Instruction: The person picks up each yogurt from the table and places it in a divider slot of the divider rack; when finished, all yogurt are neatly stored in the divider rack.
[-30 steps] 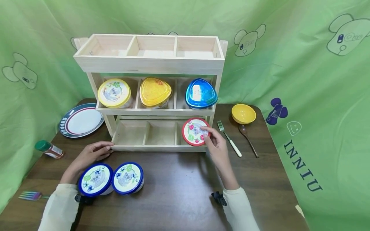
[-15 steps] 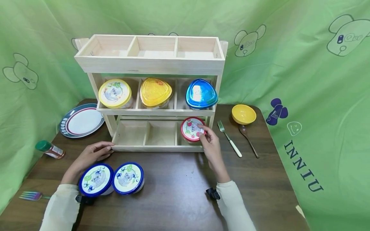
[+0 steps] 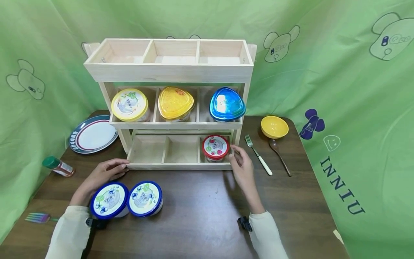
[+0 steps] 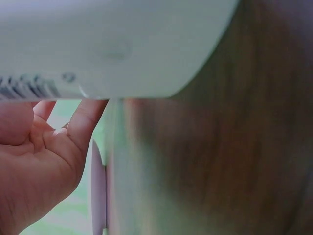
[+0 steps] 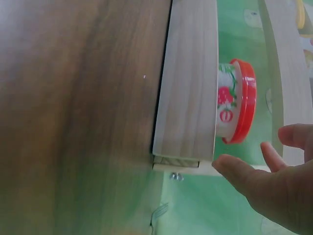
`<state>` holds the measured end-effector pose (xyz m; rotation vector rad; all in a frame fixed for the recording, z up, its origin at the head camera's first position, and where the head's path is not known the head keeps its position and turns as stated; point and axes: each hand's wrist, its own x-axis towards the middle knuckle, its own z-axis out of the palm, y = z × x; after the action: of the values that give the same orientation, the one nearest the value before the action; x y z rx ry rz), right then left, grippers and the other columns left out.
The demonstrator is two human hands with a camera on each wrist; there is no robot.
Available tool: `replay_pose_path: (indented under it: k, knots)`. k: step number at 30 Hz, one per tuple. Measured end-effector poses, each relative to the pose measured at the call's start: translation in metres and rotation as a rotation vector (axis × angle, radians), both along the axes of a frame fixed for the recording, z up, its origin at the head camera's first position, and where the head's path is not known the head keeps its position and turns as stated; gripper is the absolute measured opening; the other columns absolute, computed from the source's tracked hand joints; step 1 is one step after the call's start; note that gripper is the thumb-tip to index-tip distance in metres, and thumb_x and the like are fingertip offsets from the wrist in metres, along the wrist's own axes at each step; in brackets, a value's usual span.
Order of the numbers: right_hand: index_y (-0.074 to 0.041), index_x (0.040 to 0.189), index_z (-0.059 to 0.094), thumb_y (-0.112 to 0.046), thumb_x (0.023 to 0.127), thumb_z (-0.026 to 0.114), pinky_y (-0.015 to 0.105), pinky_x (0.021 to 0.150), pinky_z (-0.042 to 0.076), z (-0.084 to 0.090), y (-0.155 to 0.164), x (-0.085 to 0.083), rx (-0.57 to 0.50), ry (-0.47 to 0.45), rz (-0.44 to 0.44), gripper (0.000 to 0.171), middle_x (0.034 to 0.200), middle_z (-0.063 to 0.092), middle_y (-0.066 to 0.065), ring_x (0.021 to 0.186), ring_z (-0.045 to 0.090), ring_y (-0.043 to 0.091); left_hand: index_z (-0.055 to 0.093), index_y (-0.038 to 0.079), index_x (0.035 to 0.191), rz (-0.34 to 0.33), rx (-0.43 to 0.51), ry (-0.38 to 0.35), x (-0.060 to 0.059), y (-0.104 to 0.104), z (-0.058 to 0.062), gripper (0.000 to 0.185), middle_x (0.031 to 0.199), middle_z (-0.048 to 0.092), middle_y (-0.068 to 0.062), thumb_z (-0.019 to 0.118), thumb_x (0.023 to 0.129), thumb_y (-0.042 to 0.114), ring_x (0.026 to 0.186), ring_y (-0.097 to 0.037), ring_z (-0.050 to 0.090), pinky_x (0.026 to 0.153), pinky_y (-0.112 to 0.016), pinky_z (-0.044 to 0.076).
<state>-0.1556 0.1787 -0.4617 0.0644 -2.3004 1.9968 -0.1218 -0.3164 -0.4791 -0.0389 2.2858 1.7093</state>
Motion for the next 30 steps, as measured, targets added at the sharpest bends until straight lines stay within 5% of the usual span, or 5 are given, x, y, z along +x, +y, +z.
replay_pose_path:
  k: [7,13,23,30]
  knots:
    - [0.013,0.139,0.059,0.002,0.112,0.052,0.024,0.107,0.056,-0.001,0.005,0.014,-0.111,0.068,-0.092,0.031,0.141,0.062,0.031,0.127,0.067,0.024,0.058,-0.009,0.147,0.0,0.003,-0.001,0.0,-0.001,0.001,0.042,0.15,0.055,-0.031,0.056,0.116,0.019,0.116,-0.002,0.067,0.101,-0.028,0.06]
    - [0.021,0.128,0.06,0.005,0.111,0.053,0.038,0.101,0.062,0.0,-0.009,0.022,-0.222,0.168,0.022,0.024,0.122,0.07,0.033,0.109,0.077,0.02,0.058,-0.008,0.148,0.005,0.002,-0.012,-0.001,0.001,0.001,0.042,0.151,0.054,-0.03,0.057,0.116,0.019,0.121,-0.006,0.067,0.103,-0.029,0.059]
    - [0.017,0.129,0.063,0.008,0.107,0.058,0.033,0.105,0.06,-0.009,-0.056,0.034,-0.165,0.169,0.252,0.024,0.132,0.064,0.039,0.124,0.07,0.019,0.058,-0.008,0.148,0.012,0.011,-0.021,-0.001,0.002,0.0,0.042,0.152,0.055,-0.03,0.057,0.115,0.019,0.118,-0.003,0.067,0.102,-0.028,0.059]
    - [0.01,0.133,0.065,0.003,0.106,0.061,0.028,0.109,0.055,-0.01,-0.078,0.045,-0.116,0.115,0.323,0.028,0.14,0.066,0.028,0.133,0.062,0.044,0.059,-0.009,0.146,0.008,-0.01,-0.001,-0.001,0.001,0.001,0.043,0.148,0.057,-0.03,0.057,0.115,0.02,0.116,-0.003,0.067,0.1,-0.027,0.06]
